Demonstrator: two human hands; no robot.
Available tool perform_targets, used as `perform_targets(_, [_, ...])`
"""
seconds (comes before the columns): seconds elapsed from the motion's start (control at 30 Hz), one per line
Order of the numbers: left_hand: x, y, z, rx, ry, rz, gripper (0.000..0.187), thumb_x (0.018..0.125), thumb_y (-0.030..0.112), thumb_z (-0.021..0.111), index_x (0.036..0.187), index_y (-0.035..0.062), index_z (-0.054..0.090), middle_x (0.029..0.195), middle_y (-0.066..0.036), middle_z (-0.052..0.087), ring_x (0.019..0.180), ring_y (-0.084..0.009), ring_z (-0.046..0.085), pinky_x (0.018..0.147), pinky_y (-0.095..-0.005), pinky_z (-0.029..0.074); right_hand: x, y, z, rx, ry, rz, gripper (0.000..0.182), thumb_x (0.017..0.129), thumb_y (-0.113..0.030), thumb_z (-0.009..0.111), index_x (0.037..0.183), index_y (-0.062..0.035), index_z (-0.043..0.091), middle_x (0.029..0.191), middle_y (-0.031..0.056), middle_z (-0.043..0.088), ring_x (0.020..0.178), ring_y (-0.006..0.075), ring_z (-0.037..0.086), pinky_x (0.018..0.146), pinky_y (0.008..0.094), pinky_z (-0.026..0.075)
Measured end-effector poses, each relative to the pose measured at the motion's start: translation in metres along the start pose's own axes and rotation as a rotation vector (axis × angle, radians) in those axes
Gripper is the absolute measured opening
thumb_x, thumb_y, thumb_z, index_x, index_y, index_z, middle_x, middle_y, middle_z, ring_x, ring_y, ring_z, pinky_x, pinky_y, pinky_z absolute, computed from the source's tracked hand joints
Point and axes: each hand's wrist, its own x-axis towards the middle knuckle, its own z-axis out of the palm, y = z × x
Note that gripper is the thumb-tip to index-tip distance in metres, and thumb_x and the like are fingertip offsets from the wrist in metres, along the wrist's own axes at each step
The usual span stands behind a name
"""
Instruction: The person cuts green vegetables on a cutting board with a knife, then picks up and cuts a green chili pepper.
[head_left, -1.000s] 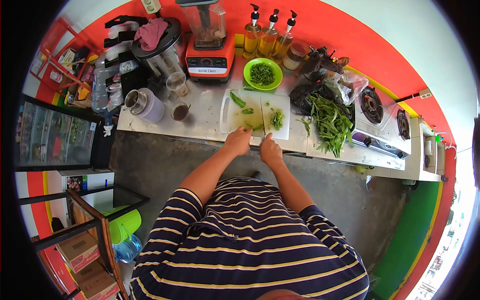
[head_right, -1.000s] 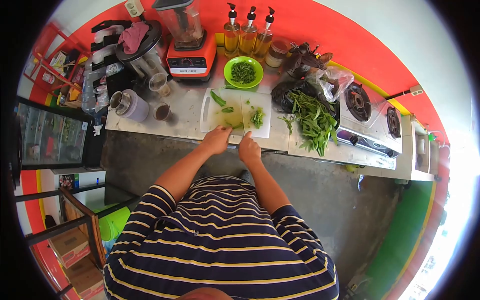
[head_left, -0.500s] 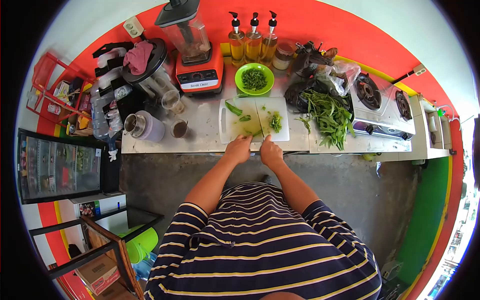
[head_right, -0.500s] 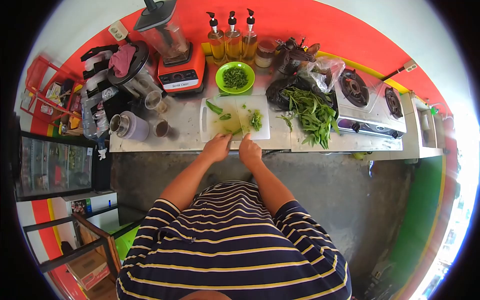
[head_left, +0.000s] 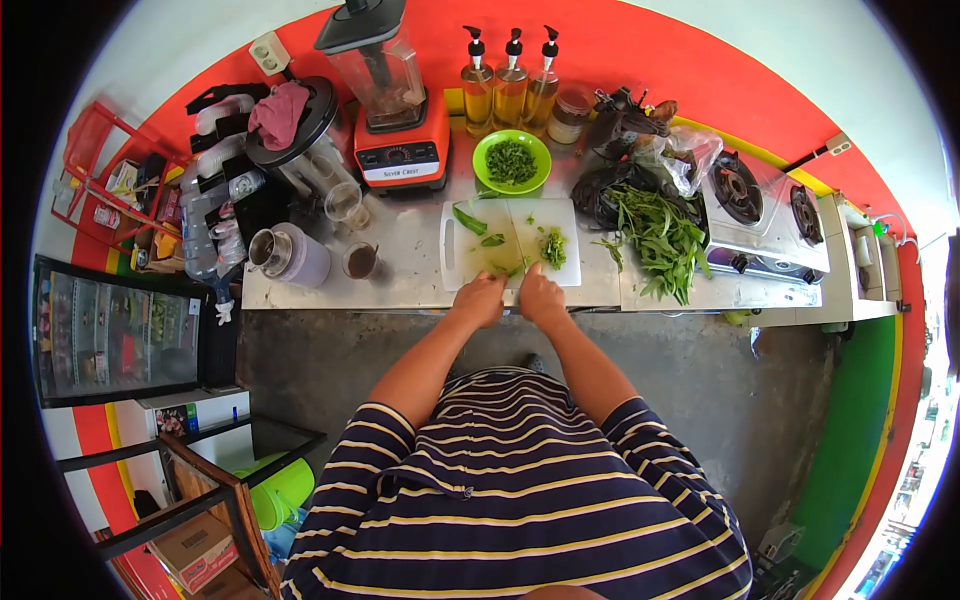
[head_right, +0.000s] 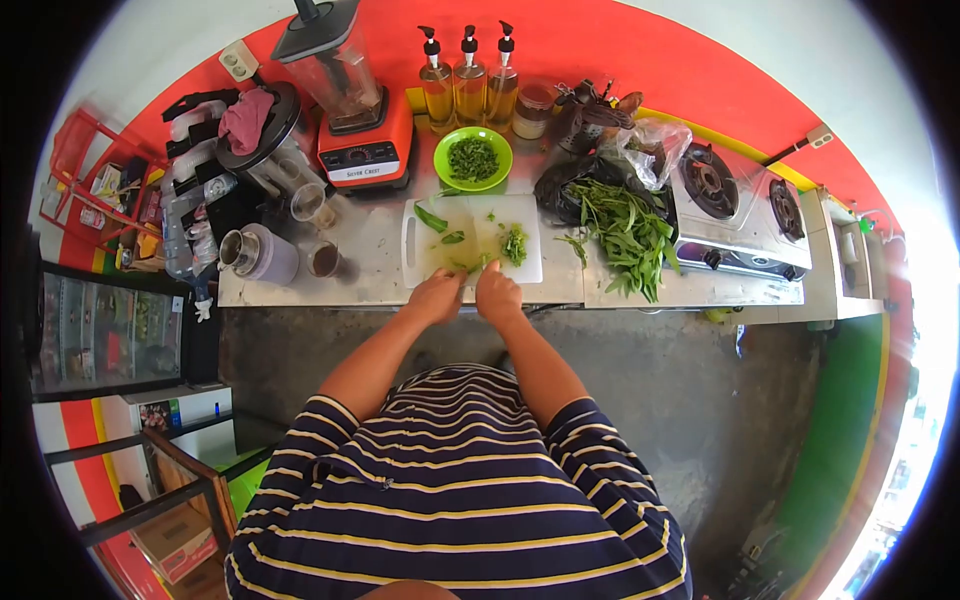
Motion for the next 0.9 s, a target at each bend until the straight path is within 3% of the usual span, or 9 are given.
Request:
perform_targets(0.23, [0.001, -0.008, 0.007, -0.002, 0.038, 0.050, 0.053, 0.086, 0.010, 0.055, 0.138, 0.0001, 0.049, 0.119, -0.019, 0.068, 0.126, -0.0328, 0.053, 0.098, -0.0444, 0.050, -0.030, -0.002, 0.015, 0.045, -0.019, 0.033, 0.034, 0.092, -0.011, 0.056, 0.119, 0.0044, 0.043, 0.110, 0.0295, 0.068, 0.105, 0.0449, 0.068, 0.089, 0.0477, 0.056])
perform_targets(0.4, [0.003, -0.006, 0.007, 0.014, 0.018, 0.019, 0.063, 0.087, 0.013, 0.056, 0.144, -0.0095, 0.039, 0.121, -0.019, 0.066, 0.127, -0.0322, 0.052, 0.099, -0.0433, 0.050, -0.005, 0.000, 0.009, -0.036, 0.028, -0.016, 0.033, 0.093, -0.012, 0.055, 0.119, 0.0056, 0.043, 0.105, 0.0274, 0.070, 0.099, 0.0428, 0.070, 0.085, 0.0457, 0.058])
perform_targets(0.43, [0.002, -0.009, 0.010, 0.011, 0.065, 0.060, 0.068, 0.085, 0.011, 0.060, 0.145, -0.0110, 0.037, 0.124, -0.024, 0.064, 0.121, -0.0333, 0.059, 0.094, -0.0426, 0.053, -0.002, -0.003, 0.006, -0.047, 0.039, -0.042, 0.033, 0.093, -0.012, 0.055, 0.119, 0.0057, 0.043, 0.105, 0.0283, 0.070, 0.100, 0.0436, 0.070, 0.086, 0.0466, 0.057])
perform_targets(0.67, [0.000, -0.013, 0.014, -0.046, 0.085, 0.074, 0.069, 0.085, 0.013, 0.062, 0.145, -0.0106, 0.038, 0.125, -0.023, 0.064, 0.122, -0.0325, 0.057, 0.095, -0.0416, 0.053, -0.030, -0.007, 0.026, 0.037, 0.028, 0.045, 0.031, 0.094, -0.012, 0.055, 0.118, 0.0051, 0.044, 0.105, 0.0299, 0.069, 0.100, 0.0437, 0.070, 0.087, 0.0481, 0.057])
perform_targets(0.9, [0.001, -0.022, 0.026, 0.009, 0.229, 0.169, 0.070, 0.079, 0.009, 0.061, 0.143, -0.0117, 0.040, 0.109, -0.020, 0.071, 0.119, -0.0321, 0.058, 0.090, -0.0442, 0.053, -0.020, -0.015, 0.005, -0.011, 0.043, -0.016, 0.034, 0.092, -0.012, 0.057, 0.118, 0.0043, 0.043, 0.107, 0.0298, 0.069, 0.100, 0.0440, 0.069, 0.085, 0.0490, 0.057])
